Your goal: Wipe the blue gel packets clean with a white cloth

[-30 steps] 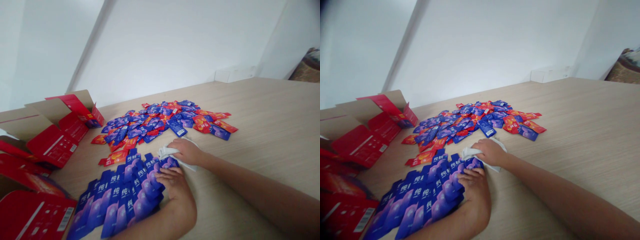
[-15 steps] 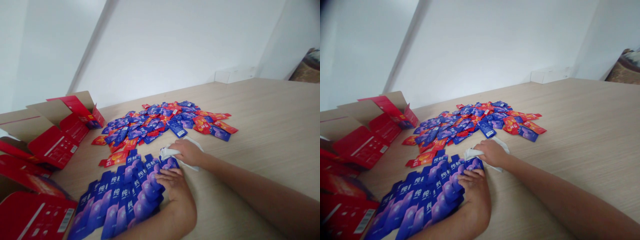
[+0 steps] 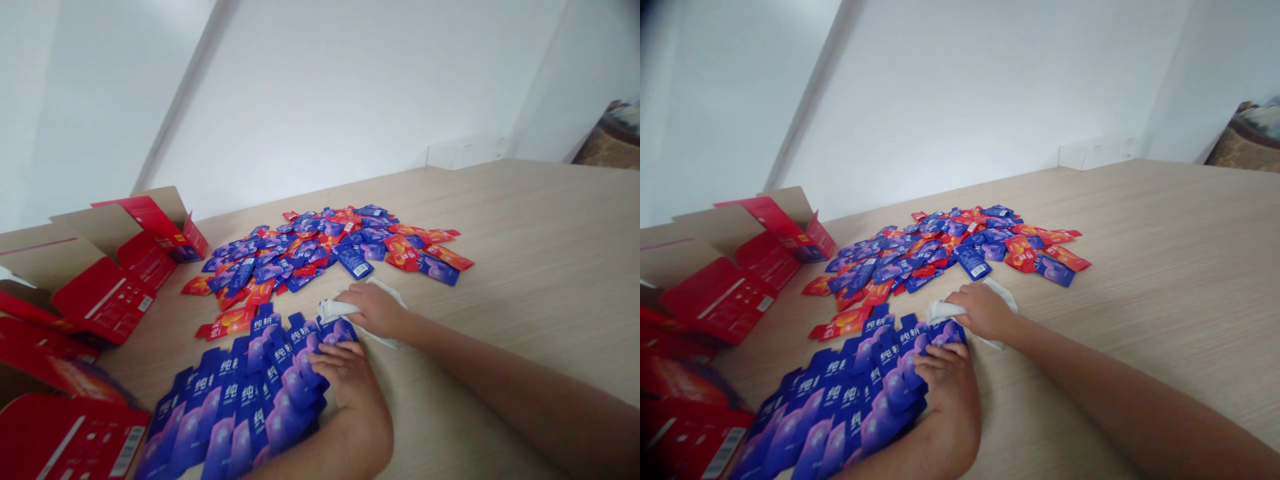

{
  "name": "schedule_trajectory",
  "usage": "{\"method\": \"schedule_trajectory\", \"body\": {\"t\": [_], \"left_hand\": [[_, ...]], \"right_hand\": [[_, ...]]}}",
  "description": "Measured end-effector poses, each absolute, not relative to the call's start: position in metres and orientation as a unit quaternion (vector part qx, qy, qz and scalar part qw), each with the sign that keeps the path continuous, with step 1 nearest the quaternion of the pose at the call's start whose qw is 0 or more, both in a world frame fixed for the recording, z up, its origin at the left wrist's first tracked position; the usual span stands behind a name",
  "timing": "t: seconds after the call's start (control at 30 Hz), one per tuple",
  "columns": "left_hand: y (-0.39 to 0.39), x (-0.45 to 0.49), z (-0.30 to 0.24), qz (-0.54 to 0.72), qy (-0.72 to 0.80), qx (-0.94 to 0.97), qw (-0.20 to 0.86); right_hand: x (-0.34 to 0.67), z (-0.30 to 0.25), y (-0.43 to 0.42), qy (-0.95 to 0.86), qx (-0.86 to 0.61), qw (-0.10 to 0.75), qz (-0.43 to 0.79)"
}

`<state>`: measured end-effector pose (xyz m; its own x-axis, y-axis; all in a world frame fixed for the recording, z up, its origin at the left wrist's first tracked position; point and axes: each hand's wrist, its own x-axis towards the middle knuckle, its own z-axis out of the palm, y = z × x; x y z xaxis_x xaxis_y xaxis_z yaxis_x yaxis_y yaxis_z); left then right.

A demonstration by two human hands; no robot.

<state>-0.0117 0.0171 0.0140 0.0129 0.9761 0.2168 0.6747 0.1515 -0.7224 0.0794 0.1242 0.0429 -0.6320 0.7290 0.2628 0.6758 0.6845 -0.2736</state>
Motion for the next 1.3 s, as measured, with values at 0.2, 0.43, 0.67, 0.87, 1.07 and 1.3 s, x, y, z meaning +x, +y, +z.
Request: {"method": "schedule_trajectory", "body": {"t": [0.2,0.43,0.67,0.87,1.07,1.3], "left_hand": [[0.02,-0.012,0.013,0.212,-0.677,-0.614,0.347],[0.019,-0.011,0.011,0.219,-0.675,-0.612,0.35],[0.02,-0.011,0.01,0.214,-0.681,-0.611,0.342],[0.021,-0.012,0.006,0.2,-0.688,-0.604,0.348],[0.02,-0.012,0.01,0.184,-0.689,-0.617,0.334],[0.019,-0.012,0.012,0.165,-0.701,-0.623,0.304]], "right_hand": [[0.068,0.035,0.12,-0.916,-0.36,0.141,0.104],[0.084,0.035,0.135,-0.885,-0.429,0.171,0.069],[0.066,0.041,0.115,-0.929,-0.325,0.138,0.11],[0.08,0.037,0.132,-0.898,-0.418,0.118,0.076],[0.079,0.043,0.125,-0.897,-0.398,0.174,0.08],[0.07,0.04,0.12,-0.915,-0.367,0.121,0.114]]}}
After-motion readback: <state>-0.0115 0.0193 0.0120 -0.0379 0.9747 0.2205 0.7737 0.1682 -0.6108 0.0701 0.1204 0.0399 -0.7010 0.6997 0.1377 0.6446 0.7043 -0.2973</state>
